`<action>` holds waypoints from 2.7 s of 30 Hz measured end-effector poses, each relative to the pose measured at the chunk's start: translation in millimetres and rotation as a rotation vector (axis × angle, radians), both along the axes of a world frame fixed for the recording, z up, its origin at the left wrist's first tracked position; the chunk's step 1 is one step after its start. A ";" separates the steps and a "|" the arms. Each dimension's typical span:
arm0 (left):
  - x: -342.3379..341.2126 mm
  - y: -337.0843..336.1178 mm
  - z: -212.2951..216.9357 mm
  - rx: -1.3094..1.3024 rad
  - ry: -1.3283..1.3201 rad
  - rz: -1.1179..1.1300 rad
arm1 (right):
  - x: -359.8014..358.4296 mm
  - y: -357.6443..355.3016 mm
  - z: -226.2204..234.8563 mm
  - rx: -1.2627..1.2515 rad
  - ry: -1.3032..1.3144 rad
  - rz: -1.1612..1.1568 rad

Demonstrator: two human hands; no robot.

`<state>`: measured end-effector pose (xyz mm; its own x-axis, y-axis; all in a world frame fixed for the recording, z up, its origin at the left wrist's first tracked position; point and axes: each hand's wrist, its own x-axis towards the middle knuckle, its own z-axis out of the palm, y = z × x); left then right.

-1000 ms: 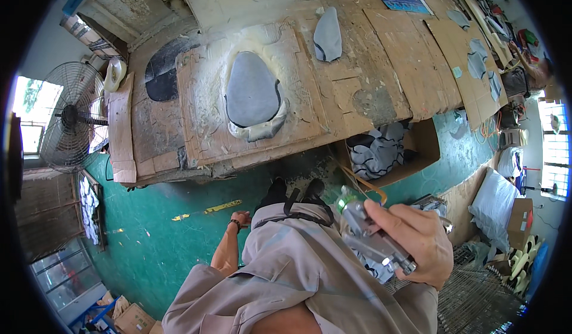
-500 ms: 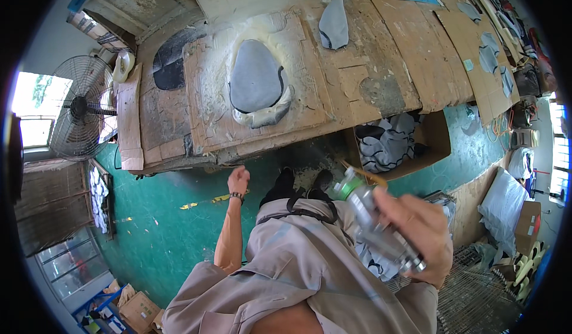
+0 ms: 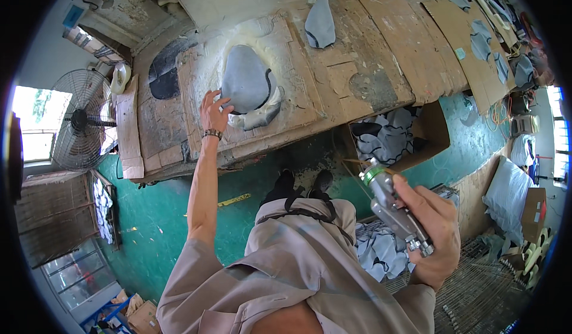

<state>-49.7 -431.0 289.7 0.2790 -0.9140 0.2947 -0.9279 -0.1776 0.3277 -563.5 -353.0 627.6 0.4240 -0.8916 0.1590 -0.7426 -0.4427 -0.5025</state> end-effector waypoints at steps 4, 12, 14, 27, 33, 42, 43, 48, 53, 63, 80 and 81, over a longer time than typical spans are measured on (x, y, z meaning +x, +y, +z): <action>0.9 -33.5 21.4 0.018 0.023 -0.018 | -8.0 4.6 8.9 0.210 -0.151 0.051; -1.4 -39.1 38.9 0.151 0.091 0.016 | -29.1 -4.9 17.0 0.357 -0.090 0.416; -0.7 -37.4 42.6 0.149 0.072 0.014 | -35.4 -1.4 10.6 0.230 -0.121 0.390; -20.6 -137.3 127.8 -0.045 -0.184 -0.167 | -75.9 3.3 -22.5 0.340 -0.285 0.035; -47.0 -293.9 212.2 -0.103 -0.377 -0.231 | -78.4 0.3 -49.9 0.413 -0.361 -0.163; -160.9 -480.4 211.5 -0.351 -0.396 -0.337 | -46.7 -24.6 -59.2 0.480 -0.295 -0.488; -183.1 -489.5 196.4 -0.371 -0.373 -0.347 | -43.5 -27.1 -59.8 0.480 -0.300 -0.519; -293.5 -507.1 78.8 -0.052 -0.359 -0.338 | -30.4 -36.3 -61.0 0.514 -0.294 -0.666; -334.5 -488.2 -53.4 0.414 -0.132 -0.366 | -22.2 -43.0 -62.5 0.557 -0.305 -0.720; -209.0 -292.7 -34.3 0.190 0.224 -0.513 | -14.9 -35.6 -97.4 0.549 -0.283 -0.644; -111.6 -107.2 -37.5 0.268 -0.235 -0.046 | -51.4 115.3 -131.4 0.554 -0.332 -0.486; -110.7 -104.1 -37.8 0.278 -0.247 -0.044 | -54.0 125.4 -130.7 0.541 -0.337 -0.508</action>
